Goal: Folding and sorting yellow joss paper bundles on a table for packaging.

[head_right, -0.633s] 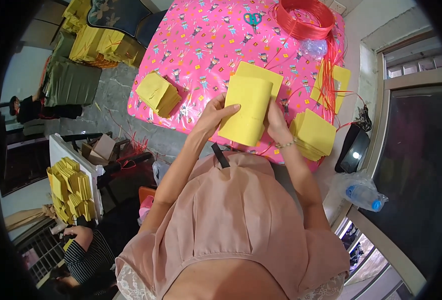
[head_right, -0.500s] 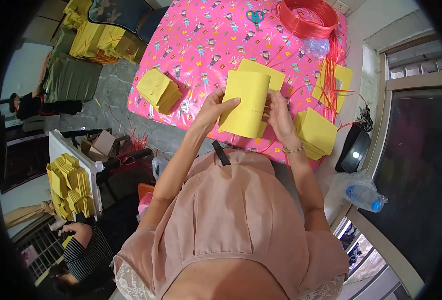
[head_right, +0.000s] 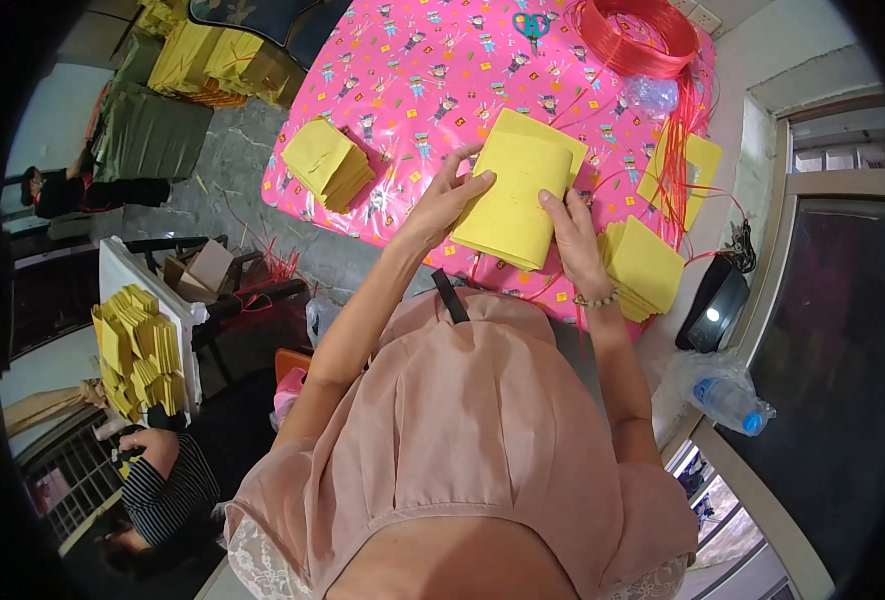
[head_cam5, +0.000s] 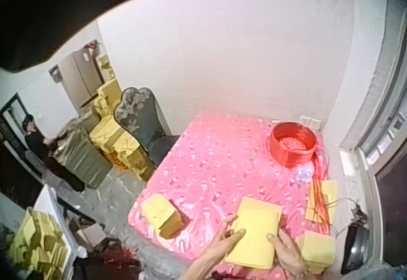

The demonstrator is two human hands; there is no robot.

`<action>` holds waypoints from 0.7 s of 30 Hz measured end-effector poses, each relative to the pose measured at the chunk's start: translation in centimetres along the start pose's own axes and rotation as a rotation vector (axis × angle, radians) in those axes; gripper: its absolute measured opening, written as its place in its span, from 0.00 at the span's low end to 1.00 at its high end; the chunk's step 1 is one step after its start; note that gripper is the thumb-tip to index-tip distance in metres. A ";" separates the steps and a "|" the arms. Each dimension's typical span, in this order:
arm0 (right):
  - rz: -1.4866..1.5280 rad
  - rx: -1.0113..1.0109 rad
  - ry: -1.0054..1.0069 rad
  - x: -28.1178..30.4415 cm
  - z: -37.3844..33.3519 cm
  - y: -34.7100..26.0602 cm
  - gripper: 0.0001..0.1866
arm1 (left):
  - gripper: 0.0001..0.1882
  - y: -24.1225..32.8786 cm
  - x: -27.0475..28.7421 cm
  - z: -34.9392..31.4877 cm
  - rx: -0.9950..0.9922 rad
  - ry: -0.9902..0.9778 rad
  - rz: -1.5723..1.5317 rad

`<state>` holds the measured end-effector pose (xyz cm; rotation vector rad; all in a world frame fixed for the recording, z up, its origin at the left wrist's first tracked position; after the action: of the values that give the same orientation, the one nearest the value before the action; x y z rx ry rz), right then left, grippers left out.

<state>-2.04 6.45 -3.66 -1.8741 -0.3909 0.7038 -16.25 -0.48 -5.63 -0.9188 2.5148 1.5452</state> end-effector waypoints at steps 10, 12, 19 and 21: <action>-0.081 0.052 -0.053 -0.1 0.5 0.3 0.21 | 0.20 -0.6 -1.9 -0.2 0.144 -0.197 -0.112; -0.105 0.071 -0.063 -0.4 0.5 -0.2 0.21 | 0.20 -0.4 -1.9 -0.2 0.132 -0.189 -0.099; -0.078 0.082 -0.081 -0.6 0.7 -0.8 0.20 | 0.21 -0.1 -2.4 0.4 0.069 -0.215 -0.076; -0.177 0.052 -0.052 -0.5 0.5 -0.8 0.21 | 0.21 0.3 -2.2 -0.2 0.053 -0.123 0.010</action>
<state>-2.74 6.85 -2.94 -1.7503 -0.5601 0.6379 -14.49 0.44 -4.57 -0.7809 2.4651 1.4816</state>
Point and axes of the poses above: each hand's wrist, its own z-axis towards the middle knuckle, its own x-axis out of the back of the hand, y = z × x, the point moved 10 cm from there along z, towards the middle knuckle, and after that the axes turned 4 degrees about x, right-handed, at the moved point
